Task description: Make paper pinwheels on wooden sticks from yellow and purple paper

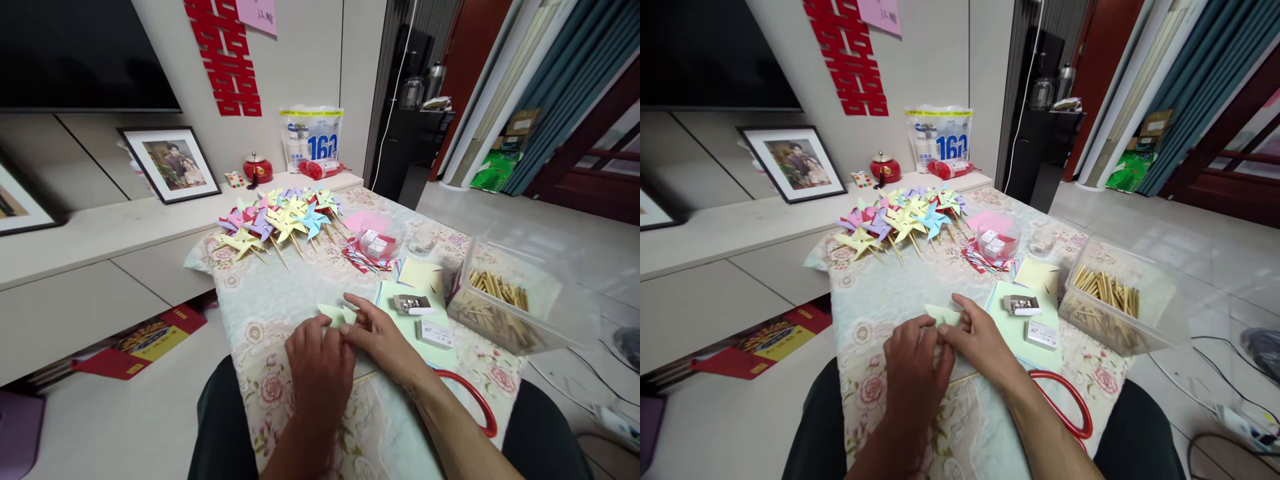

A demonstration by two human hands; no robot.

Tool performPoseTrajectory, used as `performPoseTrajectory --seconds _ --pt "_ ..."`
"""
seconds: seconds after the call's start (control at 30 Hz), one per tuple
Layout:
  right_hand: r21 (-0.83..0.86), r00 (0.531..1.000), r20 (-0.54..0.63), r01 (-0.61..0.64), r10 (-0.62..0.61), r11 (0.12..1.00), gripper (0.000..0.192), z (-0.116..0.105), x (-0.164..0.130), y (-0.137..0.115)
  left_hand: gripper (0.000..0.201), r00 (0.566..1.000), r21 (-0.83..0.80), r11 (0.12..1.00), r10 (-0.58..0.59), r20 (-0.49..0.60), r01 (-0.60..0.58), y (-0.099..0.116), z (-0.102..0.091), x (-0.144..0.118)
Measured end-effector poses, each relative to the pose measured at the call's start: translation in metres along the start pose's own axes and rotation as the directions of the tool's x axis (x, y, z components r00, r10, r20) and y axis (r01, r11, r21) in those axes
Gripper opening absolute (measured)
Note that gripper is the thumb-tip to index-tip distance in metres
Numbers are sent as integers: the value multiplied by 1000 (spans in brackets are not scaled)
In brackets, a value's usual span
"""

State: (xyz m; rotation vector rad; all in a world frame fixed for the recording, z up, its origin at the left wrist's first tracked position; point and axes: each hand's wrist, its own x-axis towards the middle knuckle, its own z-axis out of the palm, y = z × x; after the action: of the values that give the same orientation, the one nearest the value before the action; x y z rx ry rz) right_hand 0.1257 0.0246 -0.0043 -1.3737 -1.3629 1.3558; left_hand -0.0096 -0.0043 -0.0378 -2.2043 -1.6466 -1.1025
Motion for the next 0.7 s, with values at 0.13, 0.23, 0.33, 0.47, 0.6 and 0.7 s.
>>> performPoseTrajectory --seconds 0.13,0.23,0.33,0.47,0.6,0.7 --pt "73 999 -35 -32 34 997 65 -1 2 8 5 999 -113 994 12 36 -8 -3 0 -5" --pt "290 995 40 -95 87 952 64 -2 0 11 15 991 -318 941 -130 -35 112 -6 -3 -5" --pt "388 987 106 -153 121 909 68 -2 -3 8 44 874 -620 682 -486 14 389 -10 -3 -1" --pt "96 994 112 -6 -5 995 68 -3 -16 -2 45 653 -766 70 -575 492 639 -9 -2 5" --pt "-399 988 49 155 -148 904 62 -18 -47 -14 20 604 -708 -10 -513 609 706 -7 -5 3" --pt "-717 979 -6 138 -204 683 28 -39 -79 -7 20 562 -723 -69 -580 590 688 -9 -7 1"
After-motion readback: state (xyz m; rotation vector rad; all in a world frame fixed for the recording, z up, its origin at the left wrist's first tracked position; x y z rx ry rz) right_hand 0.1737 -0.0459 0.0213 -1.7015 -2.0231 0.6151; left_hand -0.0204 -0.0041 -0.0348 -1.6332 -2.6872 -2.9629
